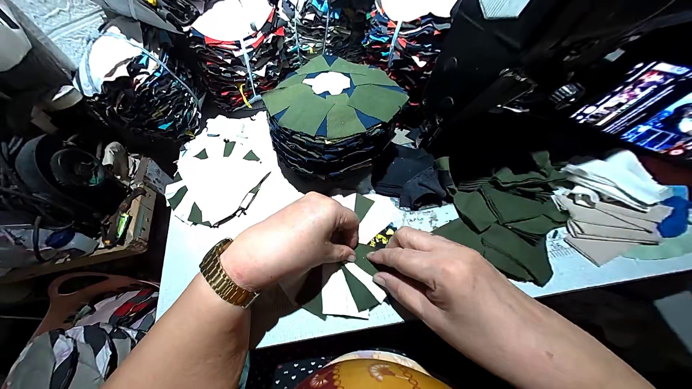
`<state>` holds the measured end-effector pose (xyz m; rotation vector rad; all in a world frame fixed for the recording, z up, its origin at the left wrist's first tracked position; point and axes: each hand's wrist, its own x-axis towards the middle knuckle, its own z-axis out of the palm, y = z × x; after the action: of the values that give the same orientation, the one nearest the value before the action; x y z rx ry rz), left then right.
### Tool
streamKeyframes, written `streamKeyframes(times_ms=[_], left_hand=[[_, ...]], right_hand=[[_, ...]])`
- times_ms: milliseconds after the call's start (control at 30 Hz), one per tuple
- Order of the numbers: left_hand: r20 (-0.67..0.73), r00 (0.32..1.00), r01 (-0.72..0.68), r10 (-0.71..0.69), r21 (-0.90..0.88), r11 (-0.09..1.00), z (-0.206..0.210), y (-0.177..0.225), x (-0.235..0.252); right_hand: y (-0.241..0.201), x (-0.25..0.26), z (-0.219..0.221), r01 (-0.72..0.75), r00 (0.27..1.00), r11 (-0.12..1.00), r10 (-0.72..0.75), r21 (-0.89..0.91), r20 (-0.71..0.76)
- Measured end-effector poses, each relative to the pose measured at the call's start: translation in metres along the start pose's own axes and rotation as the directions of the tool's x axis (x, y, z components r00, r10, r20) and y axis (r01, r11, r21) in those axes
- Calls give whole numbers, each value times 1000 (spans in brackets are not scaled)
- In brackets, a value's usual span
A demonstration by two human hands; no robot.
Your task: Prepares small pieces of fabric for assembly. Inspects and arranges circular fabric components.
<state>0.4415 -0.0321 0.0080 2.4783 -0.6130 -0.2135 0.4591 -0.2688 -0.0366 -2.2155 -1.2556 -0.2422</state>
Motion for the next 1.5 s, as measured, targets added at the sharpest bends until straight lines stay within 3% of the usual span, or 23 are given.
streamKeyframes(times_ms=[167,300,367,433,533,600,667,867,1000,1167,1333,1500], left_hand=[[-171,985,-53,13,-229,972,-3,1,1],[-318,943,-103,-97,-556,825,3,8,6],[-394,911,-171,-121,-629,759,11,12,10],[-447,882,-208,-145,-648,733,17,16,12],[-490,858,-231,-157,-639,734,21,27,9],[-496,859,-245,-126,-614,750,22,30,2],[-491,865,-261,-104,-616,743,22,30,-1],[-346,936,-272,-61,-825,495,11,21,8],[-246,969,-210,-3,-830,517,4,19,7],[-170,983,-103,-67,-815,570,9,22,8],[-175,984,-122,-33,-799,589,8,22,7],[-315,948,-203,-52,-720,663,10,21,8]], right_hand=[[2,-1,8,-11,997,996,17,92,-72],[2,0,7,1,996,994,8,107,-86],[-2,4,2,-12,991,959,49,283,-124],[-9,6,-2,-84,987,837,145,541,-71],[-22,7,6,-224,952,519,297,825,72],[-28,8,12,-298,893,309,425,903,149],[-30,10,13,-299,855,237,496,925,149],[-15,10,-3,-216,870,403,493,889,-12],[-6,7,-9,-175,869,524,480,833,-119],[-3,6,-15,-91,894,683,377,724,-244],[-5,7,-22,-204,905,716,398,668,-150],[1,7,-26,-262,918,693,393,672,-48]])
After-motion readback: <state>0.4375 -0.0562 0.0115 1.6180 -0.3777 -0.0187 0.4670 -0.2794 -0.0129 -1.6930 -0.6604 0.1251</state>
